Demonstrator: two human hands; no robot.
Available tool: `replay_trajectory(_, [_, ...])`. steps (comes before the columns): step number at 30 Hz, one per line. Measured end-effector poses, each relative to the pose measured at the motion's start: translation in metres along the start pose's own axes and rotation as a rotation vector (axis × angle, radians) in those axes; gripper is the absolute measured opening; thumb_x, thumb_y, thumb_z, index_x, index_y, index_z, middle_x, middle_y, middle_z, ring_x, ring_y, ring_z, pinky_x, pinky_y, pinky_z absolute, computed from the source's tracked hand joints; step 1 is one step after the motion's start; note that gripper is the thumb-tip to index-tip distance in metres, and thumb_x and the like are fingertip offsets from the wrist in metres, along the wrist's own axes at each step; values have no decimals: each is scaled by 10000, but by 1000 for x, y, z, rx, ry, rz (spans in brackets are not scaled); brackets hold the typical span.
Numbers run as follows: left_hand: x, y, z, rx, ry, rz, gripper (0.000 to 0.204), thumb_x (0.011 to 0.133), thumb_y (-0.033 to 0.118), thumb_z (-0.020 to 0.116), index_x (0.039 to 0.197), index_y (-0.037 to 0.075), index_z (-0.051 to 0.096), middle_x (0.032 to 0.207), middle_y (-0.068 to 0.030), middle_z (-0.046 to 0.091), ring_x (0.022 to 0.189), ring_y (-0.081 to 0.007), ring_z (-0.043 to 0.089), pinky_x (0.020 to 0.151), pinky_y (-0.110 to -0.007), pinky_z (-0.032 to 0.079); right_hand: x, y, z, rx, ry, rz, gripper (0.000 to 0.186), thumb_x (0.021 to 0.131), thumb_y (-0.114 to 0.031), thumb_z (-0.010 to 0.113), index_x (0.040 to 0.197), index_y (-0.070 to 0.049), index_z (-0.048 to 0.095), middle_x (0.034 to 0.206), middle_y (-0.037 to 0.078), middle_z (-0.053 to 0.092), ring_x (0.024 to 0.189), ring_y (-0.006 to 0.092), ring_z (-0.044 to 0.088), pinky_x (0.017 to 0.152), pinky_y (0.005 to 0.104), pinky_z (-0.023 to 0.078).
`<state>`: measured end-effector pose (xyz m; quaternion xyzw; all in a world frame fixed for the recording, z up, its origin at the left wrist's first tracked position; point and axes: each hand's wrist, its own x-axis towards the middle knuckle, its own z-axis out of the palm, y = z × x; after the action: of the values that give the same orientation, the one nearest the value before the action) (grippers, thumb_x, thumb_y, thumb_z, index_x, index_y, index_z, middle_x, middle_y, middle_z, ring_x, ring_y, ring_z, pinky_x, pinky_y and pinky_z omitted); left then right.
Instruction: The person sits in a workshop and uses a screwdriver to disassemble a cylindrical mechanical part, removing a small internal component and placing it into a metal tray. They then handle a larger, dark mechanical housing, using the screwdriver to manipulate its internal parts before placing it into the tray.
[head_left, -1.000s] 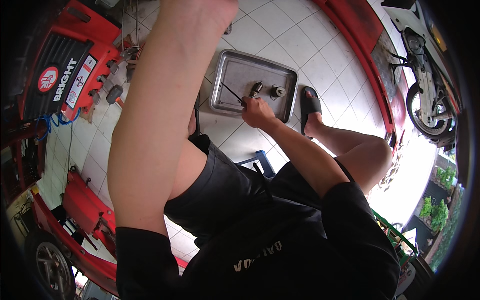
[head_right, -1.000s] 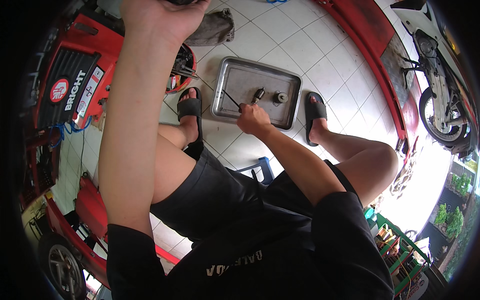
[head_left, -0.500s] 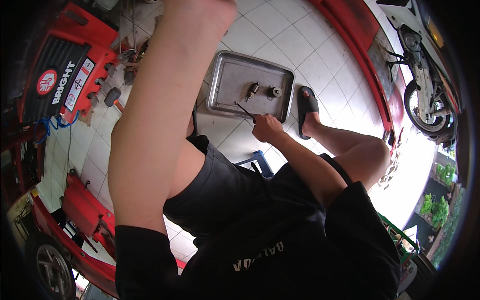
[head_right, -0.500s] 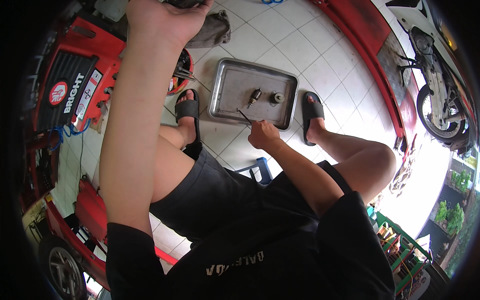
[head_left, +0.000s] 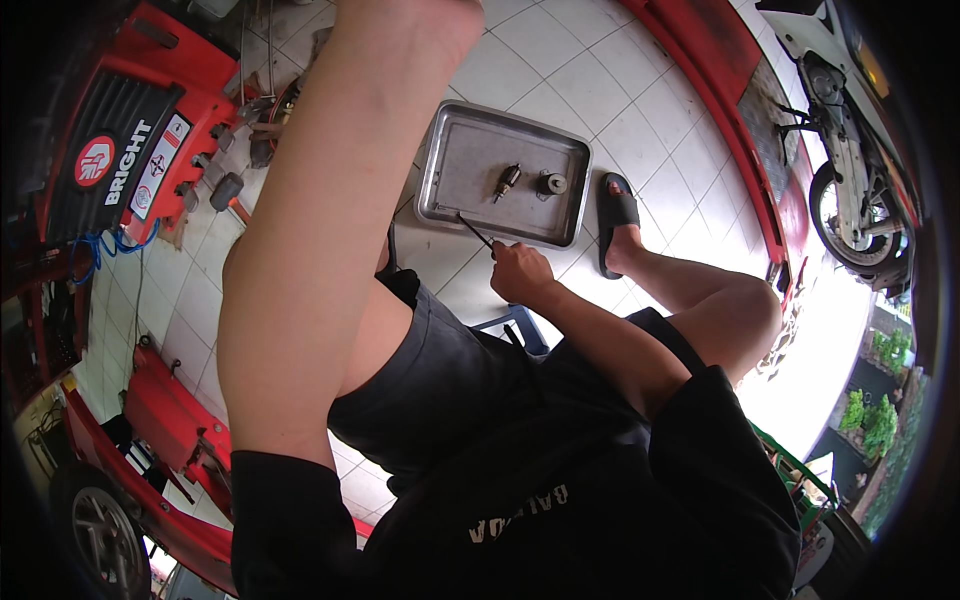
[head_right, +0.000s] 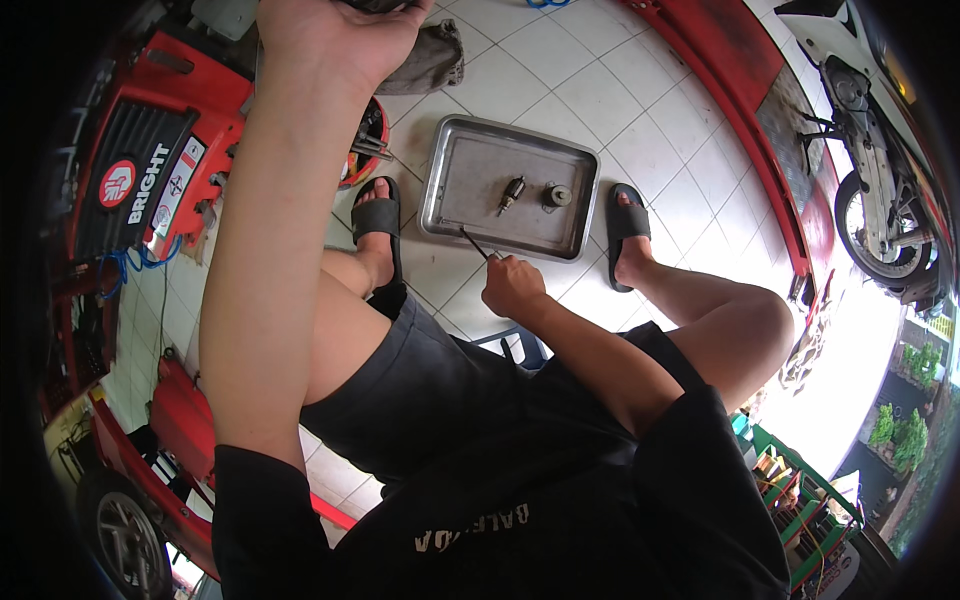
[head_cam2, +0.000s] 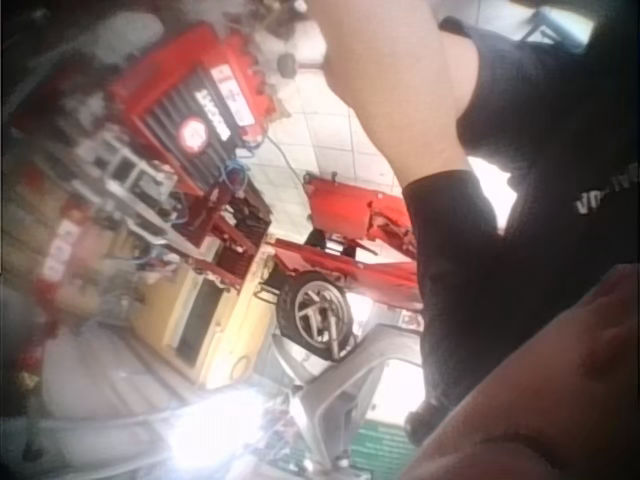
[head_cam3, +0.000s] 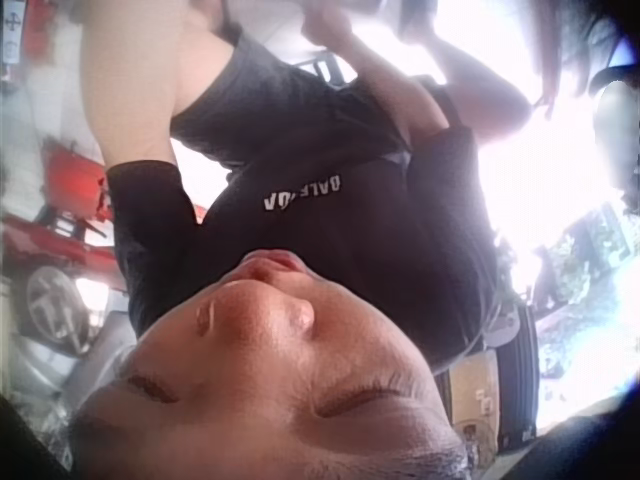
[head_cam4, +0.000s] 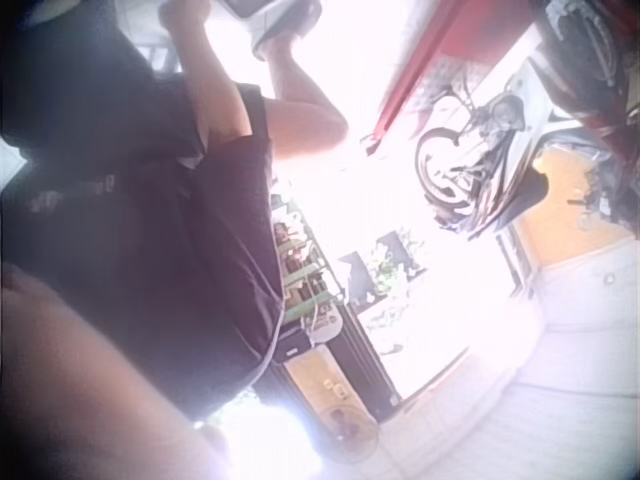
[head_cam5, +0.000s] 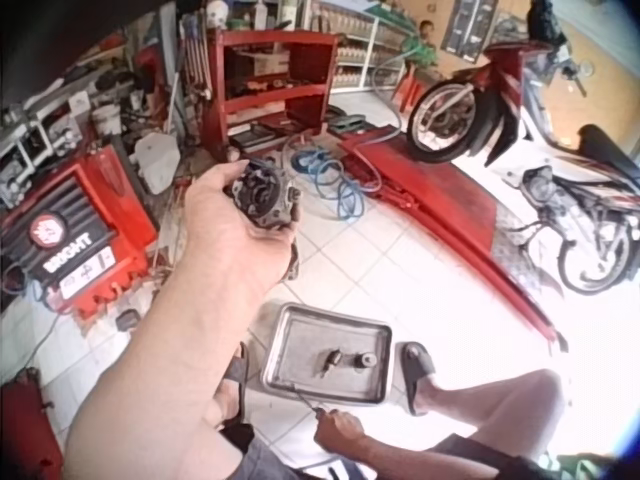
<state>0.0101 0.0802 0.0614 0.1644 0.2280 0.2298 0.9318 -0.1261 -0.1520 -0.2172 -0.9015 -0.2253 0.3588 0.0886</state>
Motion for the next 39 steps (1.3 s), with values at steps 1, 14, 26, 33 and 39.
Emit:
replay_trajectory(1, [2,1,0,1,9,-14,158,935,201,530,1012,68,566,933,-80,657,823,-219,628,735,-375,517,0,2,2,-5,25,1,283,836,-113,554,1081,-7,647,971,274,701,936,444,691,852,504,550])
replay_trajectory(14, [-16,0,11,67,101,32,200,949,189,510,1064,29,550,998,-106,644,871,-216,622,778,-377,515,-2,-5,-6,9,2,-26,298,829,-99,536,1084,19,637,995,277,704,971,437,693,875,490,557])
replay_trajectory(26, [3,4,3,25,64,-26,182,927,208,543,1033,63,568,936,-80,655,825,-217,620,743,-376,506,6,1,-3,4,9,-37,280,832,-116,538,1055,10,652,988,279,704,966,444,688,876,487,549])
replay_trajectory(33, [12,3,-2,-9,31,-73,160,920,207,547,993,69,584,892,-70,658,802,-217,625,724,-374,512,12,11,-3,26,35,-46,242,824,-103,544,1011,-3,661,941,281,704,952,431,691,864,492,552])
replay_trajectory(39, [4,0,-6,-24,-69,-16,177,921,212,548,990,54,590,904,-78,663,814,-219,630,726,-367,523,16,4,-2,113,69,-126,230,840,-112,560,1026,-16,655,901,295,696,919,451,688,845,516,545])
